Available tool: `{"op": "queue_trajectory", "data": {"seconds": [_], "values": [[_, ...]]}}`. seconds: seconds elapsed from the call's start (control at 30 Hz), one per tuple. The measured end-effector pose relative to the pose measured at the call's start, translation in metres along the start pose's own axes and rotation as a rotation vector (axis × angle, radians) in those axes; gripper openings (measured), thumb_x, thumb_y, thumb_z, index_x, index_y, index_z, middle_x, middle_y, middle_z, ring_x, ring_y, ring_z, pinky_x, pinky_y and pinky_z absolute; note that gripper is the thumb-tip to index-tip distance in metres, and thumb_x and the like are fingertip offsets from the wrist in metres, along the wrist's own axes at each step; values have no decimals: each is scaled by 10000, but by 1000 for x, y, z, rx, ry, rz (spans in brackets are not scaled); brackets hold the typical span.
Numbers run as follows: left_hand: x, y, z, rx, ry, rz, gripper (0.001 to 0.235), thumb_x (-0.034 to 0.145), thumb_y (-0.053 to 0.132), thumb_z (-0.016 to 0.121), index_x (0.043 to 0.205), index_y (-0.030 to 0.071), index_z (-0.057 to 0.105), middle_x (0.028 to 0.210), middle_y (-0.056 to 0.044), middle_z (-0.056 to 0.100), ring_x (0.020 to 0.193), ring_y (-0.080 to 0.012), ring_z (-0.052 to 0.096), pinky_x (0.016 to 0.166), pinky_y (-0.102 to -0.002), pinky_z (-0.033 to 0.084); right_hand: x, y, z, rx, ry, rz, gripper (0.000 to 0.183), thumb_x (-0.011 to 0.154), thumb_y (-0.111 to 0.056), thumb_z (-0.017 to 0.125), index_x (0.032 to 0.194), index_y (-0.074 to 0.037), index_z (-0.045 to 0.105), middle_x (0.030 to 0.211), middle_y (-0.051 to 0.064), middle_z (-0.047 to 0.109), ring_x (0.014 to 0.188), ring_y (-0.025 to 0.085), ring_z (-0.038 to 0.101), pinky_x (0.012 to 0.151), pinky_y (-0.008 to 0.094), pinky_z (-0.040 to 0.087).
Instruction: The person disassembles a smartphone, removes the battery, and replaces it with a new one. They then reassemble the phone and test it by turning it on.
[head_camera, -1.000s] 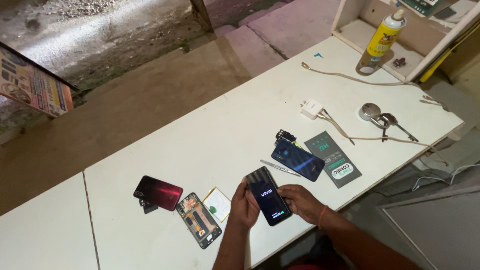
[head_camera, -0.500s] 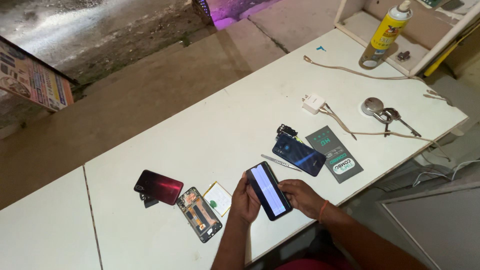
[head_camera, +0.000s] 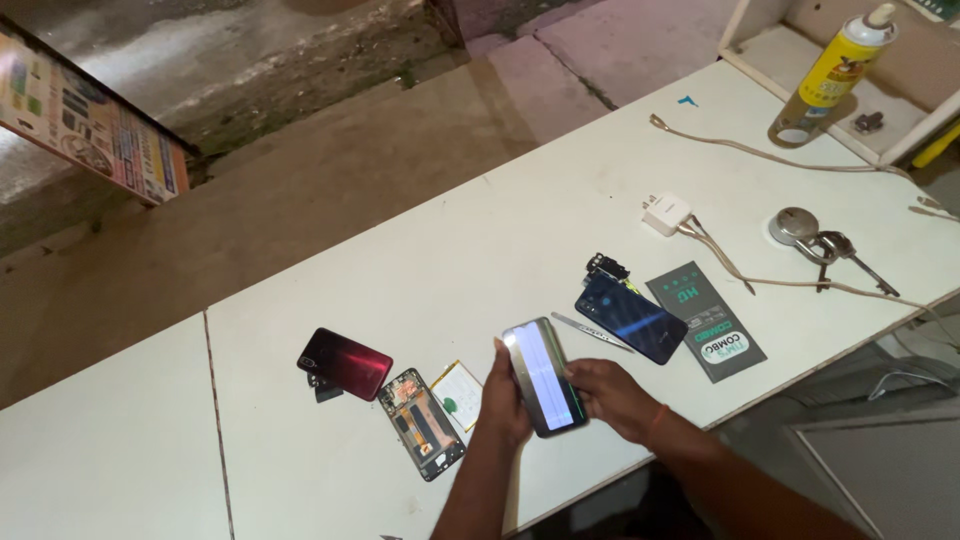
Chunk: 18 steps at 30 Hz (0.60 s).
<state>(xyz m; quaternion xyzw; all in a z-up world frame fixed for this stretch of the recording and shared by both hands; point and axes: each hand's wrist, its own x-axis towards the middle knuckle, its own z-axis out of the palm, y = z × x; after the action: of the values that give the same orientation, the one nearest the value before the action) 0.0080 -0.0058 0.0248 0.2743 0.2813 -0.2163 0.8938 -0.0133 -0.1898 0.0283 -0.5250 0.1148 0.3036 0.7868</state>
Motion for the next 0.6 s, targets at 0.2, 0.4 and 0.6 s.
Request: {"op": "queue_trajectory", "data": {"seconds": [0.2,0.4,0.6], "values": [[-3,0,-16,-133,-211,125,470,1102,457,453,1232,34,611,1047,-103,712,911,-173,711,819,-300,580,16,-6,4,-41,33,54,292,1009,-208,550,1145,27,659,994,83,728,877,164,721,807,340,615],[-12,-9,-30,-92,-183,112,471,1061,451,432,1242,50,600,1114,-103,726,1004,-182,718,911,-331,577,16,0,1,-88,27,39,273,1009,-201,564,1112,23,680,941,58,713,824,136,686,760,313,592],[-23,-6,-18,-50,-218,132,500,1049,474,427,1282,67,600,1150,-96,725,1042,-193,713,930,-348,570,10,-3,1,-121,-17,7,283,1019,-222,542,1060,9,701,892,69,695,797,134,664,726,310,568]]}}
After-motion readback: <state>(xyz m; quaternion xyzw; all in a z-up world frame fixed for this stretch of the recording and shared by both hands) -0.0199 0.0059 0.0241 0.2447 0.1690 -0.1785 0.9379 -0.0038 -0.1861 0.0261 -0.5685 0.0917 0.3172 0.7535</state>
